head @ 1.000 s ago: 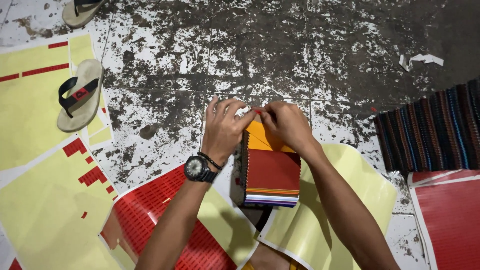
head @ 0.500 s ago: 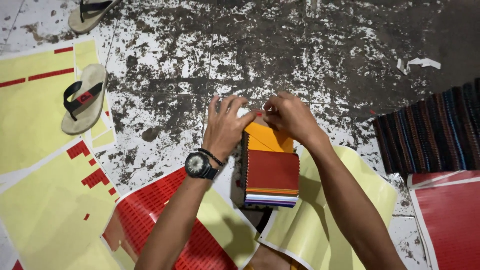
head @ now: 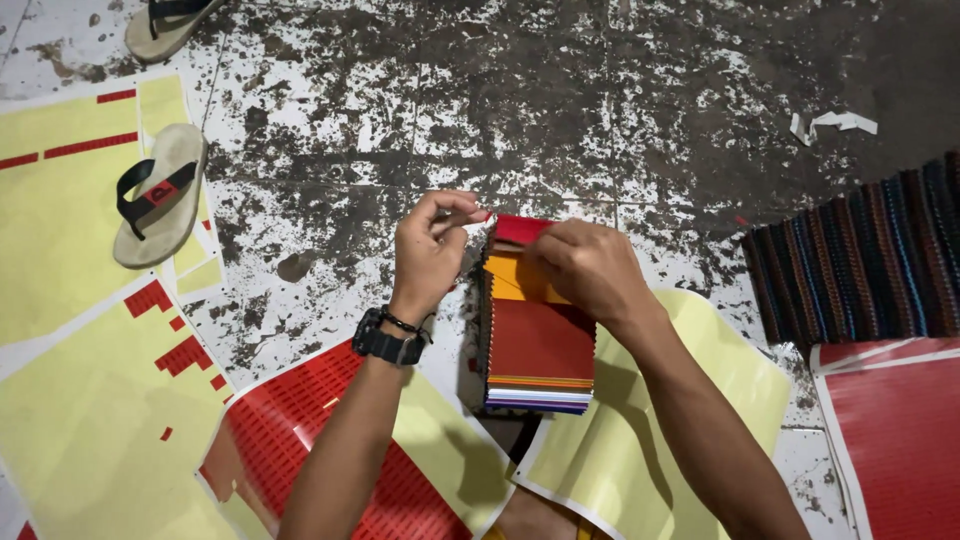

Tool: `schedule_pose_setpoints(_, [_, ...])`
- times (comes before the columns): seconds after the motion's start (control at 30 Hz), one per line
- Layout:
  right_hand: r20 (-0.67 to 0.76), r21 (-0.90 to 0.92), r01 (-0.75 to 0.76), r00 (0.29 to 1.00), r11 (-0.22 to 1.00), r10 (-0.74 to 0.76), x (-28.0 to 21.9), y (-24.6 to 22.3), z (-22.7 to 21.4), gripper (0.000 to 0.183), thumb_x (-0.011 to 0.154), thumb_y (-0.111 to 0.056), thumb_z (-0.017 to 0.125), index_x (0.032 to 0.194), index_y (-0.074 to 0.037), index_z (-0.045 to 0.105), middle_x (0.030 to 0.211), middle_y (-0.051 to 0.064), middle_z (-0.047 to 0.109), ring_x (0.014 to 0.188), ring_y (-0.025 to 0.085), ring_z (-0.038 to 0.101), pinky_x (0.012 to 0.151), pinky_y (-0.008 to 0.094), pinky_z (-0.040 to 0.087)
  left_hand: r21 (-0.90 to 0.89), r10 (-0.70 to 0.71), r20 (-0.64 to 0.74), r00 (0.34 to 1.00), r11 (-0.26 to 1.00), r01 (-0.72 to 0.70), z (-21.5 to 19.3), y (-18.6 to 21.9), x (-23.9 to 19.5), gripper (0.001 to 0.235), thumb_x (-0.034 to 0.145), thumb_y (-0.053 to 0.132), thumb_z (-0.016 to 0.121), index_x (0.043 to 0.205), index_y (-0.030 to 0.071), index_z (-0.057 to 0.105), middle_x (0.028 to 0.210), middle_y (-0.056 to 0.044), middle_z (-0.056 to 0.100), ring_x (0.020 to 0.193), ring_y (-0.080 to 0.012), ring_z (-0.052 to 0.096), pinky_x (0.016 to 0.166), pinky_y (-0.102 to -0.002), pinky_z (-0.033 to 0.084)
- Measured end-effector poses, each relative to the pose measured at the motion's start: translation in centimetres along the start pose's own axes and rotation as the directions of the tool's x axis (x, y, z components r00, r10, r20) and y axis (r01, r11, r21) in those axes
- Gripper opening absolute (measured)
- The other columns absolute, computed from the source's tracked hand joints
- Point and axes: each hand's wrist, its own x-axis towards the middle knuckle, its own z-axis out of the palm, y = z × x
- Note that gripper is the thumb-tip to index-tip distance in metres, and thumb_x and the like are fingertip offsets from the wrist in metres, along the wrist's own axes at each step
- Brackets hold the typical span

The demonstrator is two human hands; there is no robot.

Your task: The person peels small red stickers from a yellow backing sheet and places them onto a stack of colorful, textured square sheets. They repeat this process, handling the stack and the sticker sheet to apply the stickers to the top of the stack.

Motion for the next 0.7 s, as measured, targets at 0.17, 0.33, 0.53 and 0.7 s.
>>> schedule_pose_setpoints(0.17, [-0.012, 0.012, 0.013, 1.0, 1.0, -0.013, 0.8, 1.2, 0.6, 0.014, 0.079, -0.015, 0.084, 0.088, -0.013, 0.073, 0.1, 0.005, 0.071, 0.095, 0.024, 0.069, 0.078, 0.035, 0.061, -0.003, -0.017, -0.007, 1.0, 1.0, 0.017, 0.0, -0.5, -0.1, 0.034, 0.08, -0.02, 0.045, 0.101, -0.001, 0.065, 0.116, -0.022, 0.065, 0.098, -0.0355, 0.075, 0.09, -0.048, 0.061])
schedule_pose_setpoints(0.33, [0.327, 0.526, -0.317, 0.932, 0.789, 0.157, 3.2, -2.3, -4.3, 0.015, 0.083, -0.014, 0.081, 0.092, -0.002, 0.078, 0.084, 0.019, 0.077, 0.078, 0.033, 0.075, 0.071, 0.041, 0.063, -0.095, -0.042, 0.06, 0.997, 0.994, 0.047, 0.0, -0.5, -0.5, 0.035, 0.08, -0.019, 0.046, 0.104, 0.001, 0.064, 0.116, -0.02, 0.065, 0.094, -0.0293, 0.075, 0.084, -0.042, 0.062])
schedule_pose_setpoints(0.53, [0.356, 0.617, -0.472, 0.881, 0.63, 0.312, 3.8, -2.3, -4.2, 0.016, 0.092, -0.011, 0.071, 0.102, 0.001, 0.078, 0.08, 0.021, 0.078, 0.071, 0.032, 0.076, 0.064, 0.043, 0.06, -0.13, -0.057, 0.122, 0.991, 0.989, 0.073, 0.5, -1.2, -0.4, 0.037, 0.083, -0.018, 0.046, 0.108, 0.001, 0.065, 0.116, -0.022, 0.064, 0.092, -0.0312, 0.074, 0.078, -0.037, 0.063])
schedule_pose_setpoints(0.7, [0.374, 0.58, -0.497, 0.866, 0.645, 0.331, 3.6, -1.7, -3.2, 0.017, 0.094, -0.013, 0.072, 0.104, 0.0, 0.078, 0.079, 0.019, 0.078, 0.07, 0.03, 0.075, 0.065, 0.041, 0.061, -0.141, -0.04, 0.126, 0.991, 0.988, 0.058, 1.0, -1.8, -0.4, 0.033, 0.081, -0.018, 0.049, 0.105, 0.0, 0.065, 0.114, -0.02, 0.065, 0.091, -0.0285, 0.074, 0.081, -0.04, 0.063])
